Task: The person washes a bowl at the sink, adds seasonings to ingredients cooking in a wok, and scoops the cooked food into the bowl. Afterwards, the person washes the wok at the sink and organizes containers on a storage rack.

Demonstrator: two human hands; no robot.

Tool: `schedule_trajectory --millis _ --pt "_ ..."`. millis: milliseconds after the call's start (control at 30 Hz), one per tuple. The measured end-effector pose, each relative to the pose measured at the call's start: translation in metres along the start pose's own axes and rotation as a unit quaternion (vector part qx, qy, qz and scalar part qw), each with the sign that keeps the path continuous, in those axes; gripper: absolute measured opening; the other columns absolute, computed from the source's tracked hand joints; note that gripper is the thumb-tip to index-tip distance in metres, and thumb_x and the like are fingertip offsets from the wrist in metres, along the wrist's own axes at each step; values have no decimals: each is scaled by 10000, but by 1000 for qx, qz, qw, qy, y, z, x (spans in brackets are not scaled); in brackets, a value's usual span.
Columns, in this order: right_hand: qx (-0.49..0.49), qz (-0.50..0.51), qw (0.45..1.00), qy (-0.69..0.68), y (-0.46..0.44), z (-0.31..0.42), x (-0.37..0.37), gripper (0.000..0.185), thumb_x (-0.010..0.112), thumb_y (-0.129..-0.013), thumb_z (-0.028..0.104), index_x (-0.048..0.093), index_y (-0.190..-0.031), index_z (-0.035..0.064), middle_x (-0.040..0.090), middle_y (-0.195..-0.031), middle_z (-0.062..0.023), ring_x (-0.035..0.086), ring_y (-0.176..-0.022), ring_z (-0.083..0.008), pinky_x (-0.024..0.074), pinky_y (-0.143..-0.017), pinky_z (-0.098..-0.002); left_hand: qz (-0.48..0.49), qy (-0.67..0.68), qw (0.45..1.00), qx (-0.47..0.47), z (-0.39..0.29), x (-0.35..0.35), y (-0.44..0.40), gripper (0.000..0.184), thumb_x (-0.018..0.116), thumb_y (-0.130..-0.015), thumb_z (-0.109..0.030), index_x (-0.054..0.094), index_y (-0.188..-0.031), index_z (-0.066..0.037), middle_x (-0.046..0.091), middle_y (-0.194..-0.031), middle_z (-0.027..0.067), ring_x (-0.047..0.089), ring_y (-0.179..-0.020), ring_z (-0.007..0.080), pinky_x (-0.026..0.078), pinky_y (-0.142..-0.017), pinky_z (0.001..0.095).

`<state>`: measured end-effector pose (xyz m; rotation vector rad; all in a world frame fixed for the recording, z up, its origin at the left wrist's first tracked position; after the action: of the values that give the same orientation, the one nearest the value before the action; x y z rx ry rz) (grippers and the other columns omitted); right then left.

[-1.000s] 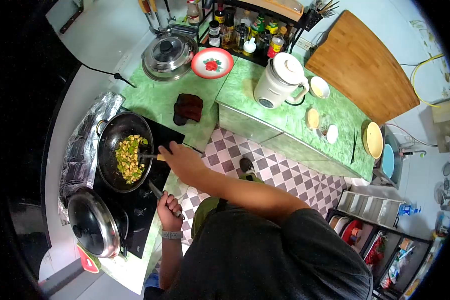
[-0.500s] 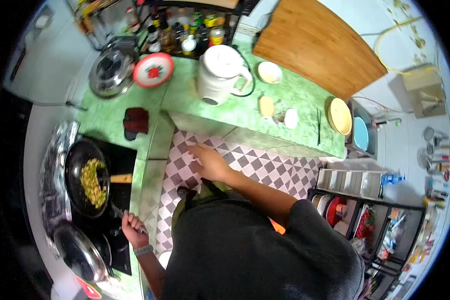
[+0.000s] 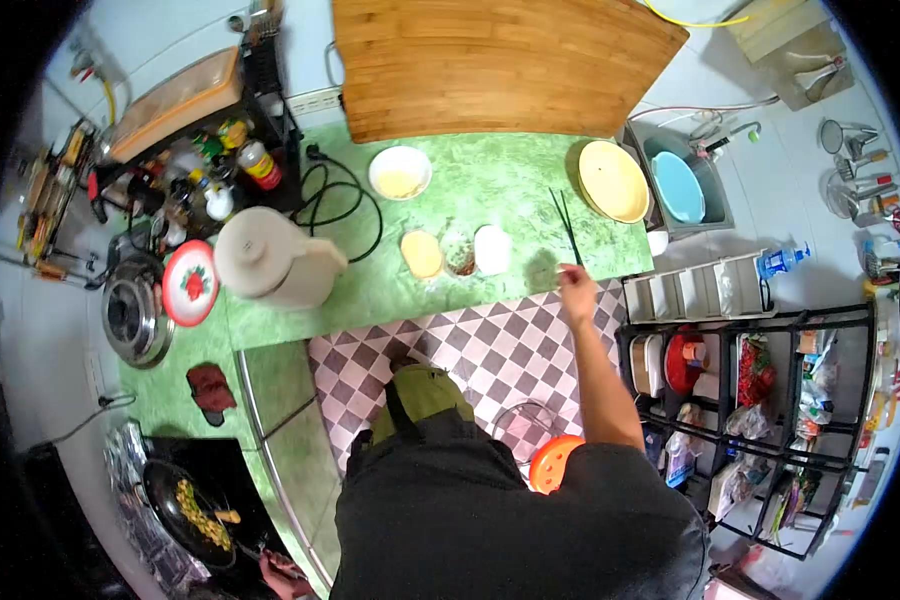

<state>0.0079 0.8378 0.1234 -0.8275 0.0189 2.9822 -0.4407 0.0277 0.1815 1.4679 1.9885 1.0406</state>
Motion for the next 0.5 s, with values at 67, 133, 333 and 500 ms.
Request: schedule_trajectory --millis 67,133,333,500 --pt "139 -41 974 -177 -53 -56 -27 93 582 -906 34 666 -901 -5 619 -747 -39 584 -686 -118 467 -613 -258 -1 6 999 -36 0 -18 -12 218 566 -983 -323 578 -858 -144 528 -624 -53 526 -505 67 489 -425 211" --pt "208 -6 928 -309 -104 -101 -43 98 612 -927 77 623 -916 -20 608 -761 -73 594 -682 -165 512 -629 -279 -12 20 997 -70 -1 -35 -22 226 574 -977 -337 579 -859 -145 559 -633 -43 557 -522 74 503 -432 218" --pt "326 -108 827 -444 -187 -161 -56 390 655 -954 262 529 -1022 -101 617 -882 -184 636 -753 -282 618 -763 -340 -68 -108 991 -38 -17 -47 -23 279 516 -996 -371 565 -788 -192 561 -589 -36 515 -436 114 484 -378 272" --pt "399 -78 761 -506 -212 -165 -35 364 637 -959 310 582 -977 -49 633 -782 -123 614 -636 -198 553 -531 -258 -123 -131 982 -58 -18 -62 -24 301 576 -962 -407 565 -740 -203 574 -575 -49 507 -416 102 439 -362 260"
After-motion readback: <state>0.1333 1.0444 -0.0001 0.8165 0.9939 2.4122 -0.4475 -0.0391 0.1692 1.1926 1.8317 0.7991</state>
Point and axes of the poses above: each hand's wrist, its own y-axis away from the middle knuckle, its own x-axis out of the palm, z = x × y, the point moved 9 cm from there along -y, towards the middle knuckle
